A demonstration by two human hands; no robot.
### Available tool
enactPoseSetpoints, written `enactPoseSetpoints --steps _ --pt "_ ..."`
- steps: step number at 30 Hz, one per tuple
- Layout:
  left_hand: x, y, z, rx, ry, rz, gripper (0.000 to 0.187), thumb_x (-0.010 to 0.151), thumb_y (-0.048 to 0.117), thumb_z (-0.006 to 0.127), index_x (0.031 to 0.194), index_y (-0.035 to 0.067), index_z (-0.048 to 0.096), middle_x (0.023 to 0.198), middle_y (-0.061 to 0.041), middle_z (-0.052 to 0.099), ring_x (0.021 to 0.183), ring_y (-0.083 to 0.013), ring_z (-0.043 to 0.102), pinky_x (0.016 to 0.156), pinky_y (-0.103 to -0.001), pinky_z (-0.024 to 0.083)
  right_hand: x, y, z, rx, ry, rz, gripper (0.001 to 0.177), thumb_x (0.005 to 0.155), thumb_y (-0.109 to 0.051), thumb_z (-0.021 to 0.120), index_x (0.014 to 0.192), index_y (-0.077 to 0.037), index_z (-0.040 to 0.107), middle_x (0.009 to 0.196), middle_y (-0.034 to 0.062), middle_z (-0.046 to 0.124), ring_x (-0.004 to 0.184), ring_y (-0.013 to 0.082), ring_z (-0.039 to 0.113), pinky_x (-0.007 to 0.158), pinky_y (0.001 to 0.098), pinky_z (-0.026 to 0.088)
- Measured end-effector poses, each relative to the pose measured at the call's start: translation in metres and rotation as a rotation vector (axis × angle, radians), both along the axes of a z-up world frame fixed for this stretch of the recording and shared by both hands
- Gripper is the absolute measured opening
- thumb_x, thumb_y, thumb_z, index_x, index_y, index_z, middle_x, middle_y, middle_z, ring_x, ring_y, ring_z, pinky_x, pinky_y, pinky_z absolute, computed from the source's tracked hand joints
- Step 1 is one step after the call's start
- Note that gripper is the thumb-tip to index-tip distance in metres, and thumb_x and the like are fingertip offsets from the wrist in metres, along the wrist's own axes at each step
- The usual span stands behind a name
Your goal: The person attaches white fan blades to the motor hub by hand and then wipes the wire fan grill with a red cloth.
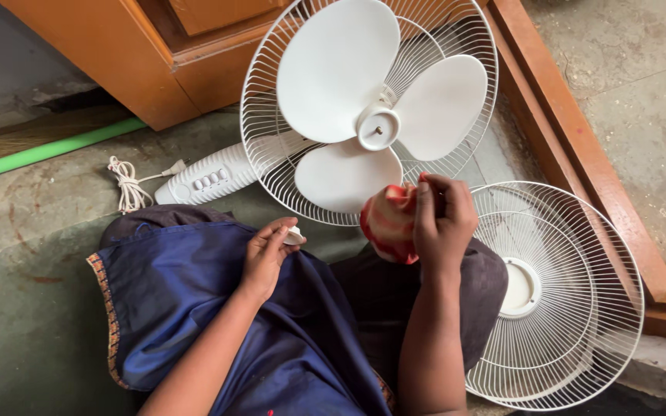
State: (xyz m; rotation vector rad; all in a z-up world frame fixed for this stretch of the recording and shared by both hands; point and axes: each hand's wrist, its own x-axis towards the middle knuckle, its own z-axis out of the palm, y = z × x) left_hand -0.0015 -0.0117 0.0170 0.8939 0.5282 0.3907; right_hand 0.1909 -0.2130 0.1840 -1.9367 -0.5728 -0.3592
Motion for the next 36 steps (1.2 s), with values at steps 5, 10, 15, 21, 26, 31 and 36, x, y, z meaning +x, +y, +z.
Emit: enactPoseSetpoints --steps 5,10,15,21,26,31,36 --pt "0.026 -0.019 0.008 0.145 0.083 -0.075 0.034 0.090 -0.001 0.066 0.124 0.000 0.067 0.121 -0.005 0.069 0.110 -0.0138 0.069 0.096 -0.029 0.054 0.022 -0.018 -0.009 0.099 0.225 -0.064 0.008 0.100 -0.004 0.068 0.105 0.002 0.070 0.093 0.0097 0.073 0.080 0.0116 0.070 0.072 0.0255 0.058" --pt "0.068 -0.048 0.007 0.321 0.028 -0.183 0.038 0.089 -0.004 0.072 0.127 0.000 0.067 0.117 -0.005 0.068 0.106 -0.0134 0.065 0.094 -0.029 0.053 0.032 -0.027 -0.010 0.094 0.281 -0.051 0.009 0.098 -0.005 0.069 0.103 0.002 0.070 0.086 0.0075 0.074 0.075 0.0102 0.070 0.069 0.0247 0.057" --pt "0.138 -0.066 0.027 0.640 -0.091 -0.185 0.041 0.083 0.000 0.080 0.122 0.003 0.065 0.117 -0.004 0.068 0.103 -0.0119 0.068 0.091 -0.028 0.058 0.034 -0.036 -0.006 0.053 0.459 -0.042 0.012 0.097 -0.008 0.067 0.102 0.002 0.071 0.082 0.0088 0.072 0.070 0.0110 0.068 0.064 0.0258 0.056" --pt "0.208 -0.060 0.066 1.054 -0.111 0.017 0.042 0.076 0.003 0.087 0.113 0.009 0.067 0.115 -0.006 0.069 0.106 -0.0197 0.071 0.093 -0.033 0.059 0.038 -0.035 -0.017 -0.292 0.378 0.202 0.022 0.090 -0.016 0.069 0.108 -0.003 0.074 0.103 0.0149 0.074 0.086 0.0272 0.074 0.077 0.0366 0.058" --pt "0.244 -0.050 0.081 1.236 -0.166 0.096 0.040 0.074 0.000 0.085 0.109 0.009 0.068 0.114 -0.009 0.066 0.106 -0.0275 0.069 0.088 -0.037 0.057 0.037 -0.030 -0.011 -0.401 0.496 0.295 0.025 0.089 -0.019 0.069 0.111 -0.007 0.073 0.108 0.0143 0.072 0.092 0.0306 0.073 0.081 0.0379 0.057" --pt "0.257 -0.042 0.075 1.269 -0.151 0.120 0.038 0.076 -0.002 0.083 0.109 0.009 0.067 0.112 -0.008 0.066 0.105 -0.0270 0.069 0.088 -0.037 0.057 0.039 -0.036 -0.008 -0.406 0.490 0.304 0.026 0.087 -0.016 0.068 0.111 -0.007 0.074 0.110 0.0135 0.072 0.095 0.0308 0.073 0.083 0.0380 0.056" --pt "0.257 -0.037 0.067 1.282 -0.137 0.049 0.036 0.080 -0.004 0.078 0.111 0.009 0.067 0.116 -0.008 0.064 0.110 -0.0276 0.067 0.087 -0.037 0.057 0.043 -0.037 -0.011 -0.407 0.451 0.332 0.027 0.086 -0.015 0.068 0.111 -0.007 0.075 0.109 0.0137 0.072 0.098 0.0310 0.072 0.085 0.0390 0.056"
